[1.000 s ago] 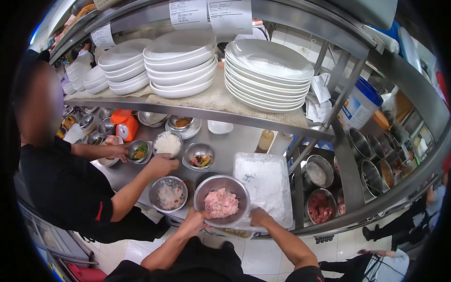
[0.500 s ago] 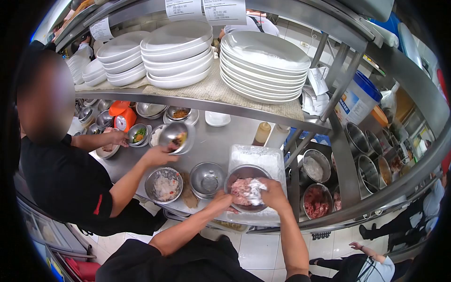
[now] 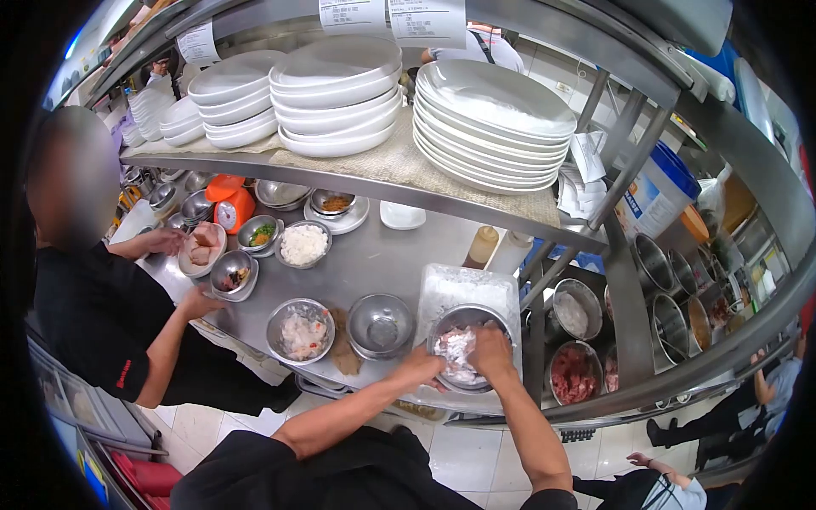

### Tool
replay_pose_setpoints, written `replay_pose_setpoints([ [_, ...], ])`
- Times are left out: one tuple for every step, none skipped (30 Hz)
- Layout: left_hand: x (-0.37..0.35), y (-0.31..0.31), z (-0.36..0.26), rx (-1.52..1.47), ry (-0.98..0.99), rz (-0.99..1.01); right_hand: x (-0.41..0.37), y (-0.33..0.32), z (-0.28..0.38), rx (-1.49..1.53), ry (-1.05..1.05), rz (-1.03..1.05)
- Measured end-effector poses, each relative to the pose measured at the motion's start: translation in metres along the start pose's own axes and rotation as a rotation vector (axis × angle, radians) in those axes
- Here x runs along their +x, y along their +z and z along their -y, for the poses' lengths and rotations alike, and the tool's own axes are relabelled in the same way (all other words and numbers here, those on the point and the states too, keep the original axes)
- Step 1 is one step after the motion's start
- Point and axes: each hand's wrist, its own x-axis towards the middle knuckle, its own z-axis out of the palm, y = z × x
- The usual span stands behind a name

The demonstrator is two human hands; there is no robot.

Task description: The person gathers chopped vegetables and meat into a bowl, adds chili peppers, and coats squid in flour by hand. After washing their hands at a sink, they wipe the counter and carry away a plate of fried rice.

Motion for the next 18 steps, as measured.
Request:
replay_pose_setpoints([
  [0.005,0.000,0.001,-0.050,-0.043,-0.032,-0.004,-0.005,0.010,-0.043,0.087,-0.112],
  [0.008,0.000,0.001,-0.101,-0.084,-0.062,-0.010,-0.010,0.022,-0.088,0.173,-0.225],
  [0.002,0.002,-0.013,-0.094,-0.075,-0.024,-0.018,-0.015,0.040,-0.066,0.211,-0.285],
  [0.010,-0.001,-0.005,-0.095,-0.079,0.010,-0.017,-0.014,0.037,-0.069,0.209,-0.285],
  [0.012,-0.002,-0.003,-0.103,-0.068,-0.012,-0.020,-0.013,0.035,0.131,0.099,-0.269],
  [0.015,-0.003,-0.002,-0.110,-0.056,-0.034,-0.022,-0.015,0.036,0.330,-0.012,-0.253],
  [0.018,-0.010,0.002,-0.118,-0.093,0.002,-0.023,-0.022,0.038,0.552,0.078,-0.152],
  [0.014,-0.007,-0.003,-0.116,-0.091,0.004,-0.022,-0.017,0.035,0.552,0.078,-0.155],
  [0.006,-0.002,-0.013,-0.116,-0.077,-0.017,-0.020,-0.005,0.029,0.227,0.113,-0.191],
  [0.002,0.001,-0.017,-0.117,-0.061,-0.040,-0.018,0.006,0.024,-0.099,0.145,-0.223],
  [0.007,0.000,-0.011,-0.118,-0.060,-0.039,-0.017,0.011,0.023,-0.058,0.124,-0.224],
  [0.014,0.000,-0.002,-0.116,-0.048,-0.058,-0.014,0.014,0.019,-0.062,0.125,-0.222],
  [0.020,0.000,0.007,-0.114,-0.036,-0.073,-0.010,0.016,0.014,0.090,0.075,-0.183],
  [0.017,0.002,0.004,-0.113,-0.034,-0.067,-0.007,0.017,0.010,0.245,0.025,-0.148],
  [0.011,0.003,0.000,-0.110,-0.049,-0.002,-0.003,0.020,0.010,0.164,0.074,-0.170],
  [0.007,0.003,-0.002,-0.106,-0.064,0.060,-0.002,0.017,0.007,0.164,0.076,-0.174],
  [0.007,0.003,-0.001,-0.104,-0.064,0.060,0.002,0.009,0.004,0.124,0.141,-0.077],
  [0.006,0.004,0.003,-0.107,-0.068,0.076,0.004,-0.007,0.017,0.085,0.206,0.021],
])
